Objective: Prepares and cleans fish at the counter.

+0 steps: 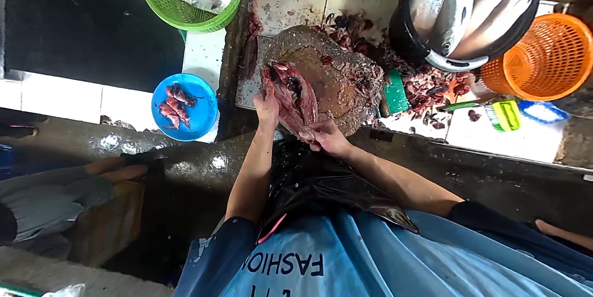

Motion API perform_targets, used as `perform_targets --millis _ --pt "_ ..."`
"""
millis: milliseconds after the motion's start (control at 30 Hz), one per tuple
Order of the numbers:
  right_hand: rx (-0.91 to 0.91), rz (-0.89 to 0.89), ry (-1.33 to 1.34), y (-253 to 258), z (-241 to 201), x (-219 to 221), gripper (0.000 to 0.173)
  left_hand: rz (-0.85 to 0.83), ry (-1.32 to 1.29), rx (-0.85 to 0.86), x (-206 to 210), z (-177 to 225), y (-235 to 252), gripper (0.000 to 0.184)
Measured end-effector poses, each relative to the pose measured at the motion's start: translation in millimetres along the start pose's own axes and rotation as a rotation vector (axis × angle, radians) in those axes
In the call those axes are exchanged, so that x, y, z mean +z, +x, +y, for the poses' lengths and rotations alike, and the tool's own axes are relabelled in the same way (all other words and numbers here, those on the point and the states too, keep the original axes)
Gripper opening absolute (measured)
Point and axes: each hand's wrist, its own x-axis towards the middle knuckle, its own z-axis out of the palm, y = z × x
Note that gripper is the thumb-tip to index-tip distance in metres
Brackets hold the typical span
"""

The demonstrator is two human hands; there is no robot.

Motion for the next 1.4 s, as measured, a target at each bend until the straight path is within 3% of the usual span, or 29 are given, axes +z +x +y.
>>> perform_targets --millis 267,367,433,467,567,700,867,1033,1233,1300,1400 --pt "0.208 0.031 -0.114 -8 2 -15 0.021 -0.025 -0.098 -0.037 7 5 13 0.042" --pt "0.272 -0.031 -0.151 -24 -15 -27 0.020 0.080 0.131 0.013 10 6 -8 0.043" --pt "0.139 -0.048 -0.281 -29 -22 -42 0.023 0.067 0.342 0.040 19 6 -28 0.078" --pt "0.029 -0.021 -0.334 -31 -19 -48 0.024 0.073 0.348 0.044 26 2 -31 0.079" --pt "-0.125 0.013 -0.278 -33 -17 -53 0.028 0.123 0.052 -0.031 40 2 -18 0.046" --pt "-0.115 -0.045 -0.177 -34 -22 -48 0.022 0.062 -0.237 -0.254 33 23 -11 0.060" --pt "-0.045 -0.041 -0.107 -39 -28 -40 0.020 0.095 -0.276 -0.307 30 33 -14 0.062" --pt "-0.040 -0.032 -0.099 -36 -22 -37 0.020 0.096 -0.293 -0.289 26 27 -17 0.064" --pt "-0.160 0.004 -0.142 5 8 -19 0.019 0.106 -0.289 -0.303 33 21 -24 0.066" --pt "-0.154 -0.043 -0.070 3 5 -10 0.019 0.112 -0.240 -0.231 31 19 -22 0.063" --pt "0.008 -0.056 0.249 -10 -22 1 0.022 0.128 -0.211 -0.002 32 7 -20 0.054"
